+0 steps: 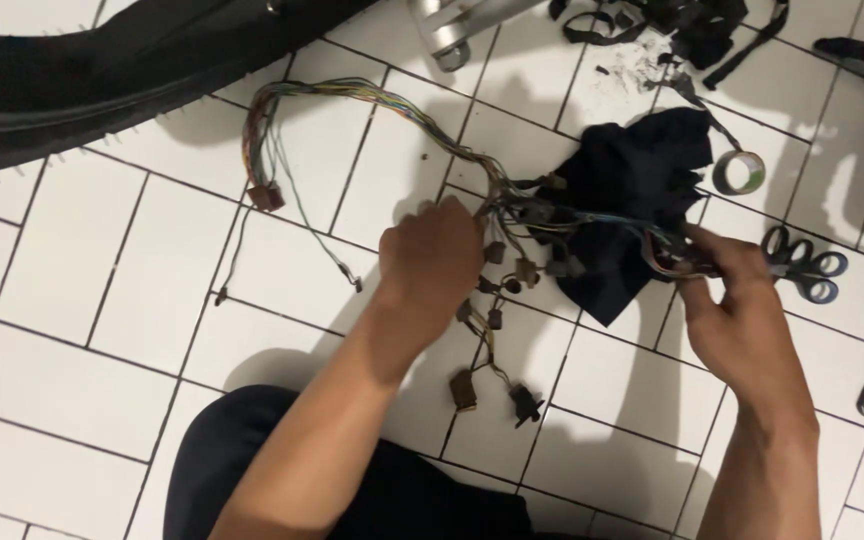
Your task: Inspecting, untangling, and cleaning a motorcycle wiring harness.
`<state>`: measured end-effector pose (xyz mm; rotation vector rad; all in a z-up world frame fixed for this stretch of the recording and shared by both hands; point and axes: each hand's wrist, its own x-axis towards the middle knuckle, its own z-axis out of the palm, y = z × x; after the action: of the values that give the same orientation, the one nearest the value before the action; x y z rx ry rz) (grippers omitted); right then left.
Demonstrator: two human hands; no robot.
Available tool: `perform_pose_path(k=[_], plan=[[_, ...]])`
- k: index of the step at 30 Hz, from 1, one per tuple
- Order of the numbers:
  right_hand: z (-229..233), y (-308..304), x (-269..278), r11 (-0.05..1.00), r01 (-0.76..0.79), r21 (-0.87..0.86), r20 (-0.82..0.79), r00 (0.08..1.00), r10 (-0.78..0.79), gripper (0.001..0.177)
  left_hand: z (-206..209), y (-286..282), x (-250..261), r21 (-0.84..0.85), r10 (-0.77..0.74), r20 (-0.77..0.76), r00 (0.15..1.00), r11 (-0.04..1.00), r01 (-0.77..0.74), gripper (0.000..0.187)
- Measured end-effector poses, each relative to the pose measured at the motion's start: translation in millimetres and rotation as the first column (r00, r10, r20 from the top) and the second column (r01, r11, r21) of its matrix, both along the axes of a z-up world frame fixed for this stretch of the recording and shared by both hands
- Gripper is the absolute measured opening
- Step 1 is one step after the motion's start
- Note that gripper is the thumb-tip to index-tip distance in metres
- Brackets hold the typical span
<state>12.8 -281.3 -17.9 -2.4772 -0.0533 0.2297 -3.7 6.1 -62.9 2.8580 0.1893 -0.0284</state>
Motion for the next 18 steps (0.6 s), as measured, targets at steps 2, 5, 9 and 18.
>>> perform_pose_path(k=[2, 5, 9, 18], plan=[[6, 2, -1, 0.995, -0.038, -0.089, -0.046, 0.998, 0.034, 0.053, -3, 2, 2, -0.091, -0.055, -0.079, 0.995, 0.995, 0.048, 0.028], [2, -13, -5, 0.947, -0.144, -0.286, -0.093, 0.988, 0.122, 0.068, -1, 3, 6, -0.213, -0.134, -0.137, 0.981, 0.972, 0.103, 0.029], [14, -17, -11, 0.855, -0.234, -0.464, 0.061, 0.954, 0.294, 0.080, -7, 9, 7, -0.261, -0.183, -0.079, 0.980, 0.953, 0.157, 0.019], [57, 15, -12, 0.811, 0.082, -0.580, -0.246, 0.931, -0.271, 0.049, -5, 15, 4, -0.268, -0.180, 0.045, 0.983, 0.945, 0.186, 0.014]])
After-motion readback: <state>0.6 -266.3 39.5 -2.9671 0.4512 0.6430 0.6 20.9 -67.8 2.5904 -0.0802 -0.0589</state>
